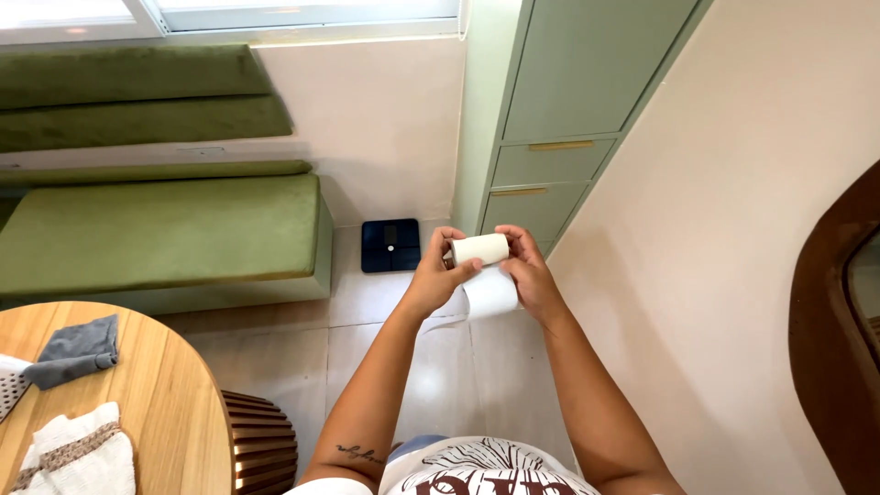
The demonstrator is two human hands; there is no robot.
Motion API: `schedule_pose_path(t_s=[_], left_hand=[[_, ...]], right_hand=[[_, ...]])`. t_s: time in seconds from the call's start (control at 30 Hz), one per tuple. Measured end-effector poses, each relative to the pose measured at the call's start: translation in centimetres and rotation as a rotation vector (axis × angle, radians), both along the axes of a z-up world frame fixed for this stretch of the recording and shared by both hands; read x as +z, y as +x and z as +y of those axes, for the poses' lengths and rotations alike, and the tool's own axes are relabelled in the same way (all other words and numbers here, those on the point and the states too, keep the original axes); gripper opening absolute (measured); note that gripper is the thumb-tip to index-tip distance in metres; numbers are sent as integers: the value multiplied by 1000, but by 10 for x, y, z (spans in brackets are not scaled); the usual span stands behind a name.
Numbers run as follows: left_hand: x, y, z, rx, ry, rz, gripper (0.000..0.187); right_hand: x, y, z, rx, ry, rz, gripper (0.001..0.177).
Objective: The recorder accesses a storage compartment under a booth-style couch to retrieve a roll of material and then stuffs green foam padding into the couch crevices.
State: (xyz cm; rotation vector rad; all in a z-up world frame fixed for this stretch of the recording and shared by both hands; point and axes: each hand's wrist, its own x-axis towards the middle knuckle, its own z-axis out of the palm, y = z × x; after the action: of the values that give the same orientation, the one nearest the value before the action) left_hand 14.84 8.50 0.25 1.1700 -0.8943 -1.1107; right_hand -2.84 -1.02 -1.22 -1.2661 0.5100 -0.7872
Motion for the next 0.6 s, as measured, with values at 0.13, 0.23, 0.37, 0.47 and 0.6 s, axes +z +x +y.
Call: schedule_pose_path(t_s=[0.13, 0.23, 0.37, 0.47, 0.6], left_hand=[[-1, 9, 6, -14, -86, -7, 45], [3, 11, 11, -22, -83, -54, 44], [8, 13, 19, 47, 129, 61, 34], [1, 16, 23, 62, 94, 109, 38], [-32, 30, 25, 43, -113, 30, 48]], right_hand=[[21, 12, 10, 38, 230, 17, 40], [6, 15, 7, -9, -63, 164, 33], [7, 20, 12, 93, -33, -52, 36], [17, 27, 19, 116, -35, -121, 44], [15, 35, 21, 16, -178, 231, 45]])
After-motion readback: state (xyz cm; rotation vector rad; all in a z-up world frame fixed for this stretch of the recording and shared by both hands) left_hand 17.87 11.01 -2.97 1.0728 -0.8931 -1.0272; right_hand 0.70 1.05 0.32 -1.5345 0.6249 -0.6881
